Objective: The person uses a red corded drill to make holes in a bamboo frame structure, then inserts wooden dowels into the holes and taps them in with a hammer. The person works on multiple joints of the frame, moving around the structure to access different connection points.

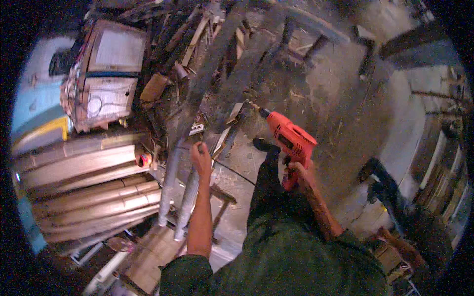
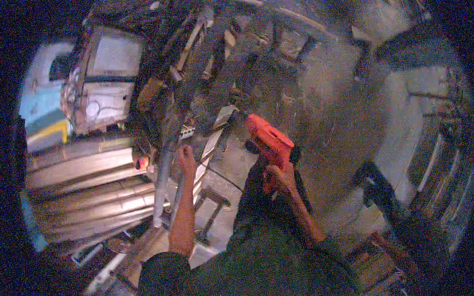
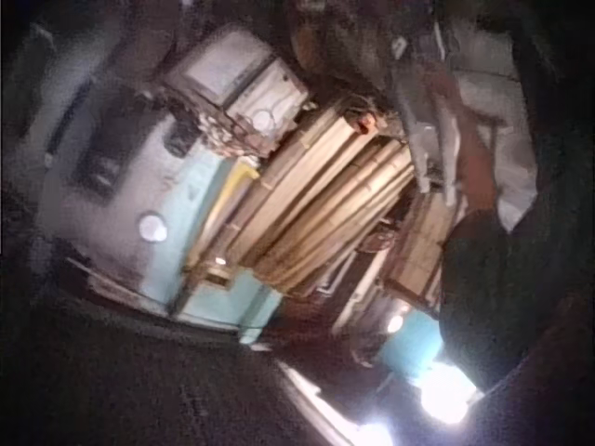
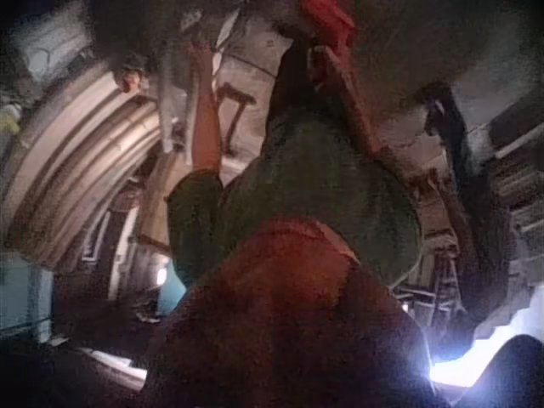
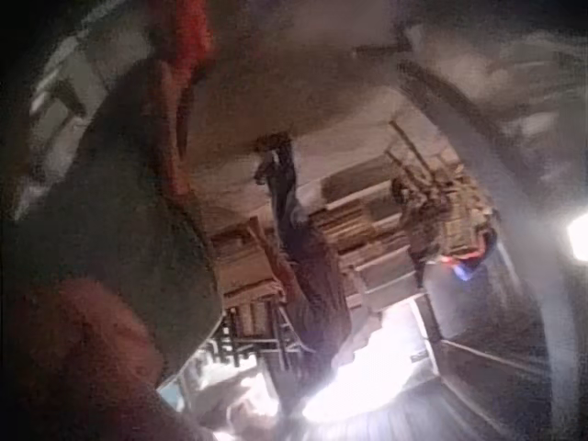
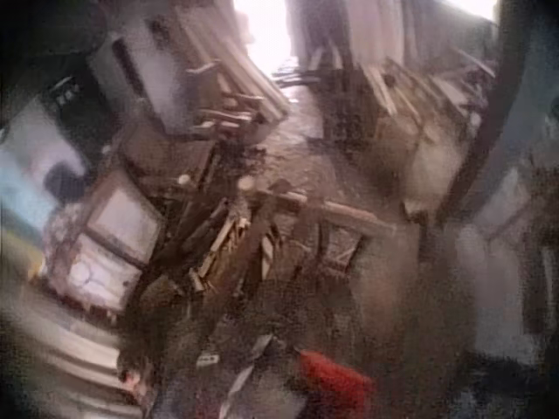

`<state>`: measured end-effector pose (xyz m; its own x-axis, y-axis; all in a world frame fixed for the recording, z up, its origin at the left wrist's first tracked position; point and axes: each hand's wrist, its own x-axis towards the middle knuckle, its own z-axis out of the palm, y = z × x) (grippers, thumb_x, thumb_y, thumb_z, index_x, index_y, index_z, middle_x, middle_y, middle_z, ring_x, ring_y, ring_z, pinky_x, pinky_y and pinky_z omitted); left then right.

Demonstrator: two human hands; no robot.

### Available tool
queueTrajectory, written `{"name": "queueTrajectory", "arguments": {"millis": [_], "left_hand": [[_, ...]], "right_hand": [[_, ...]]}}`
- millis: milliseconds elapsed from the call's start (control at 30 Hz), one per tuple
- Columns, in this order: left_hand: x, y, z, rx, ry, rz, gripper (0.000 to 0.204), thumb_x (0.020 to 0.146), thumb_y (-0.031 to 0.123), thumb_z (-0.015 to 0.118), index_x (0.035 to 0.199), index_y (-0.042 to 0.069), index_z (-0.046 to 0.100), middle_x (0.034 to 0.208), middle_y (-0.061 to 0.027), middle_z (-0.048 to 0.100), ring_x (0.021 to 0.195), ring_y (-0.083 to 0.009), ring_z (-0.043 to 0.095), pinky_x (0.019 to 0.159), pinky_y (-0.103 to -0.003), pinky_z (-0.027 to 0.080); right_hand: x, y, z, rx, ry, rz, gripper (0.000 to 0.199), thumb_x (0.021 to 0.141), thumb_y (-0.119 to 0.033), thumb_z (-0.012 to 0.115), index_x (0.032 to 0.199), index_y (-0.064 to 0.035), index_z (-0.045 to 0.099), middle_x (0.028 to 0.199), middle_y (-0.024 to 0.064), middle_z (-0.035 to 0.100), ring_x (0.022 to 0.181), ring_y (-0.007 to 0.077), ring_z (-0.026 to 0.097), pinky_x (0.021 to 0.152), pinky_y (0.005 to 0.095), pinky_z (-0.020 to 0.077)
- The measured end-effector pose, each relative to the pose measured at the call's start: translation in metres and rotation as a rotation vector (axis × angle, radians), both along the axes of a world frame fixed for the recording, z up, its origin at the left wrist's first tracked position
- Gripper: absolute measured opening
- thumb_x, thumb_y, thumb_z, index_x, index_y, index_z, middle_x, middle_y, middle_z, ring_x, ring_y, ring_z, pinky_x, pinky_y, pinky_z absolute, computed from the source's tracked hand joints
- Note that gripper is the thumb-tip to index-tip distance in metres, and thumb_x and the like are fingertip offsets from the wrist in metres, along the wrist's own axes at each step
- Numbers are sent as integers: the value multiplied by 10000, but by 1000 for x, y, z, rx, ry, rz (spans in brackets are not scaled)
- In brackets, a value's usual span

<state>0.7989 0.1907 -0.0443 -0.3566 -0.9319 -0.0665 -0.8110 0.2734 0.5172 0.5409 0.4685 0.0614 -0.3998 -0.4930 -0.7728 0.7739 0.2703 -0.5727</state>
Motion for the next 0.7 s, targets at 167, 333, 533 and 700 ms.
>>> {"name": "queueTrajectory", "arguments": {"millis": [167,333,533,700], "left_hand": [[-139,-61,5,-248,-286,-446,439,895,351,563,1105,-33,551,1139,-236,545,1088,-382,495,935,-427,388],[-277,-92,-23,87,-206,-611,583,884,404,586,1239,-40,463,1149,-191,583,1064,-293,556,937,-358,417],[-317,-120,-74,69,-156,-494,644,781,488,688,1158,-17,554,1093,-124,623,982,-243,590,892,-353,437],[-316,-108,-68,167,-111,-454,660,770,508,683,1143,-23,561,1065,-114,627,946,-216,594,858,-336,456]], "right_hand": [[4,29,-98,-83,-196,11,229,754,-121,609,961,-26,592,747,59,632,638,152,609,561,308,489],[-9,28,-154,-228,-125,49,259,726,-105,606,976,-37,612,796,50,636,690,156,609,631,324,500],[2,17,-230,-334,-242,80,321,717,-89,603,1030,-33,563,750,39,605,569,120,557,534,274,477],[6,8,-253,-460,-487,50,327,723,-81,598,1039,-24,535,711,39,575,520,94,531,446,252,445]]}}
